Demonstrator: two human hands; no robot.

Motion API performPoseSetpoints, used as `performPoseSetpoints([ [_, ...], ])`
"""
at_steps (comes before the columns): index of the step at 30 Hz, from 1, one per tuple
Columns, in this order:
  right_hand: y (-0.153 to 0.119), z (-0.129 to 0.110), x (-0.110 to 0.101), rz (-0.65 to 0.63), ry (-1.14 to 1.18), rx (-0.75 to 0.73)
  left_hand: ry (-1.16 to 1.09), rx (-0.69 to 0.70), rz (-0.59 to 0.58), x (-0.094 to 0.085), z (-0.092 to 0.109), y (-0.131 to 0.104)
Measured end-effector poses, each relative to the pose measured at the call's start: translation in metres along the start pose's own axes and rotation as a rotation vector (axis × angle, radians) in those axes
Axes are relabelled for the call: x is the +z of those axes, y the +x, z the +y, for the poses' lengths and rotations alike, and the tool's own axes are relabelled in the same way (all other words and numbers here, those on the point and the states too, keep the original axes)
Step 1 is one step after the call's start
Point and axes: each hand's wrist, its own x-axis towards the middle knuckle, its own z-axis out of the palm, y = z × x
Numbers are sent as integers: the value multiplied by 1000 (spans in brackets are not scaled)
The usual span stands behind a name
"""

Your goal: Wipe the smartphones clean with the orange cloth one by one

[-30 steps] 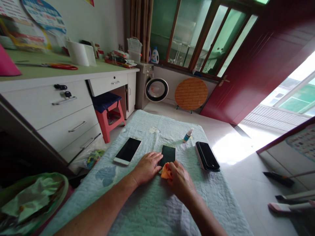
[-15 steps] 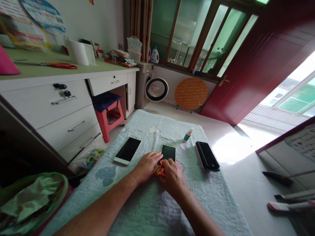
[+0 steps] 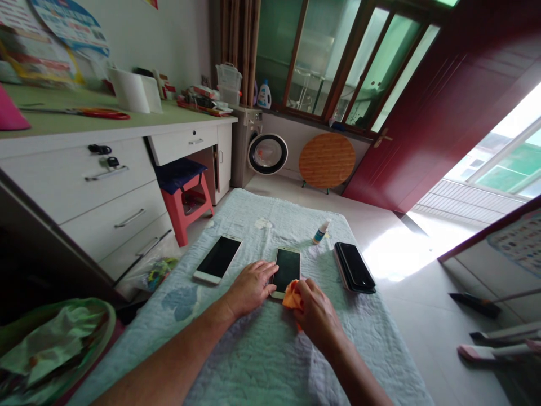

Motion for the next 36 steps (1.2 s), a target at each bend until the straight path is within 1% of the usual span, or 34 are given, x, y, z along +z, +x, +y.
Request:
performPoseSetpoints([
  [4, -2, 10, -4, 13, 36, 8, 13, -2, -2, -1, 0, 0],
  [6, -2, 16, -9, 26, 49, 11, 16, 0, 3, -2, 0, 0],
  [9, 5, 21, -20, 69, 72, 0, 25, 21, 40, -5, 3, -2],
  [11, 13, 18, -26, 122, 96, -15, 39, 65, 66, -8, 11, -3],
  [13, 22, 12, -28, 157, 121, -34, 33, 158, 66, -10, 22, -6],
  [15, 30, 4, -26, 151, 134, -56, 11, 243, 31, -11, 35, -9],
  [17, 36, -3, -20, 97, 136, -100, 21, 283, -14, -10, 46, -13],
  [20, 42, -7, -8, 4, 118, -172, 74, 276, -7, -7, 57, -16],
  [24, 58, -4, -2, -18, 69, -202, 120, 243, -31, -2, 62, -20],
  [27, 78, 0, -2, -6, 7, -187, 181, 228, -41, 2, 65, -22],
  [31, 107, 4, -1, 10, -72, -163, 266, 226, -25, 9, 69, -25],
  [36, 132, 6, 4, -40, -115, -208, 347, 219, -27, 19, 73, -30],
])
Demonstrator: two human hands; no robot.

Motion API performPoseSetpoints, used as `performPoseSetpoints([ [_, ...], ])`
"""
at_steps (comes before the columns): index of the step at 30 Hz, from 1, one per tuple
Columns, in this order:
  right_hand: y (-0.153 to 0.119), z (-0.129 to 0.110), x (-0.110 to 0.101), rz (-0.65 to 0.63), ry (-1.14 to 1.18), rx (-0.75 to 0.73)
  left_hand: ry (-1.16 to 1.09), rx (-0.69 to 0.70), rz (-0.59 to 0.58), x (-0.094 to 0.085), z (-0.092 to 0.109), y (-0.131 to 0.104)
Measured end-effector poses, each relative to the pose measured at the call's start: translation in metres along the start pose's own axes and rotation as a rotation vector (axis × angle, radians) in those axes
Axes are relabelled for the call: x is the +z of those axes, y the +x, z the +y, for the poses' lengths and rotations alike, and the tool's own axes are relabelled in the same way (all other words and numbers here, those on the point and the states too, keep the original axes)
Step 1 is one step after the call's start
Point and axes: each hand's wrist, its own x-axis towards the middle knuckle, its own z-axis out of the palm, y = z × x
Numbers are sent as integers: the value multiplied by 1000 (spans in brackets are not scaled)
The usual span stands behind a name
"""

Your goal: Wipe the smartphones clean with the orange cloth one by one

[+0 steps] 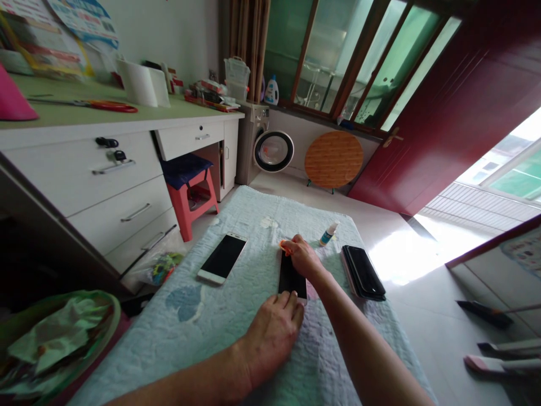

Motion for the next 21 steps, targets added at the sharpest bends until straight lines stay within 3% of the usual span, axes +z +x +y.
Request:
performPoseSetpoints([
  [6, 3, 2, 3, -49, -15, -57, 50, -13, -90, -1, 7, -2],
  [13, -18, -5, 1, -108, 72, -160, 67, -65, -140, -10, 12, -2],
  [21, -37, -18, -12, -250, 222, -257, 63, -91, -99, -3, 14, 1],
])
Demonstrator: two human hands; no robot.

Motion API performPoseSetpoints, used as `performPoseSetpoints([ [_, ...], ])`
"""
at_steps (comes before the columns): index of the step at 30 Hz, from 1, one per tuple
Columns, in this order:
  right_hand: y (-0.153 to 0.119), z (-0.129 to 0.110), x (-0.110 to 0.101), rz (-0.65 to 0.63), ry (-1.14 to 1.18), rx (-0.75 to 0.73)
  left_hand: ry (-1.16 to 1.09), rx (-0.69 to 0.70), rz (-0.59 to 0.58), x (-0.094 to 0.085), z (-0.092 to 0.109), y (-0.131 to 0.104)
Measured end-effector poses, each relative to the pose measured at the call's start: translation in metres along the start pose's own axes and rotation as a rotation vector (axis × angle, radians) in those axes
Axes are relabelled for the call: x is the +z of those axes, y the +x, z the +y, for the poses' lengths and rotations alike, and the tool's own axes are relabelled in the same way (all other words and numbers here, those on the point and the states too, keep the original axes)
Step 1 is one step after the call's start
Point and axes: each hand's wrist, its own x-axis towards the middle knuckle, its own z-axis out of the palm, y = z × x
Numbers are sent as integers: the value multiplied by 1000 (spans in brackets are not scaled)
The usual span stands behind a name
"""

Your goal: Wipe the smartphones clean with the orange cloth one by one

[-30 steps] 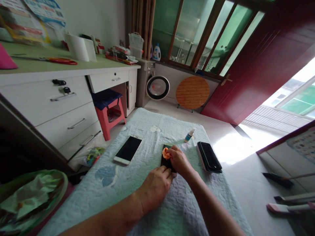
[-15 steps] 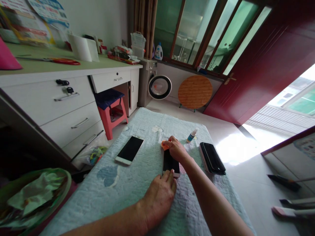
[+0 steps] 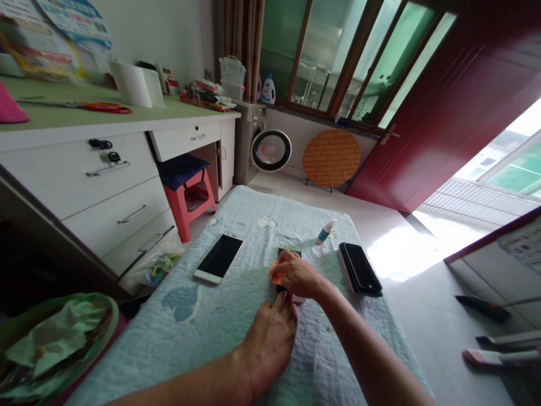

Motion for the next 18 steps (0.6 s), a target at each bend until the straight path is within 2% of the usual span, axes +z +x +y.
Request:
performPoseSetpoints([
  [3, -3, -8, -5, -82, -6, -145, 14, -11, 40, 5, 0, 2],
  [6, -6, -15, -5, -109, 11, -207, 8, -14, 40, 10, -1, 4],
  [13, -11, -20, -1, -84, 41, -222, -16, -7, -33, 11, -4, 6],
  [18, -2, -9, -1, -4, -47, -162, -15, 33, 43, 0, -5, 3],
])
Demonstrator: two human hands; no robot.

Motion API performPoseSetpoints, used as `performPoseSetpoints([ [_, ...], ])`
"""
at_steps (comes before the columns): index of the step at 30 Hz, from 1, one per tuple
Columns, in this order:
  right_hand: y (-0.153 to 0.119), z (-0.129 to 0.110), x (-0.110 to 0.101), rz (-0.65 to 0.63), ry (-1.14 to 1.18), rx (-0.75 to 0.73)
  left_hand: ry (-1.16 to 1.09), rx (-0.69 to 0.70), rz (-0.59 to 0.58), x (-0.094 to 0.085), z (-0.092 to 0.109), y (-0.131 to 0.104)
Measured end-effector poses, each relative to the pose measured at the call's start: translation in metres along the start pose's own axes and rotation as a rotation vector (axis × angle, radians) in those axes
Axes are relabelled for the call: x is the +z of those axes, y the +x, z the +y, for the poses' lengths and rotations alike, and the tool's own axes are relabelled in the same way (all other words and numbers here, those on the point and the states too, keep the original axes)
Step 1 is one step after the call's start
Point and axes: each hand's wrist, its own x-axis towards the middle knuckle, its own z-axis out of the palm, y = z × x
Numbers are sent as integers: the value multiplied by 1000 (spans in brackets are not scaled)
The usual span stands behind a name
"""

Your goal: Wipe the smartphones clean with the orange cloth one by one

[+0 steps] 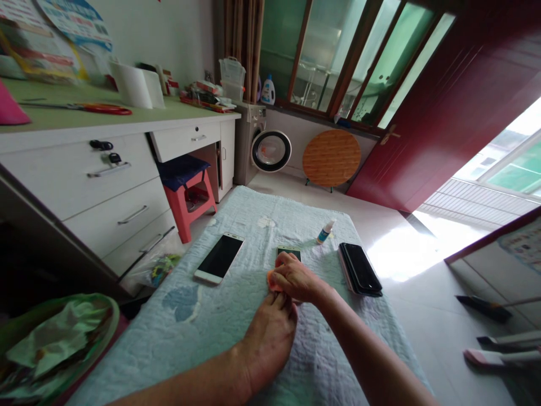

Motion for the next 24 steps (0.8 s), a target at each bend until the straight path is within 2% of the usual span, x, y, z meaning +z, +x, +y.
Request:
performPoseSetpoints([
  [6, 19, 30, 2, 132, -164, 193, -8, 16, 9, -3, -1, -3],
  [10, 28, 47, -1, 178, -189, 328, -33, 12, 12, -6, -1, -5],
  [13, 30, 53, -3, 203, -199, 376, -27, 15, 12, -9, -2, -4],
  [20, 20, 43, 8, 235, -143, 300, -65, 0, 40, -6, -4, -5],
  [24, 8, 34, 16, 204, -65, 234, -82, 1, 51, 0, -4, -5],
])
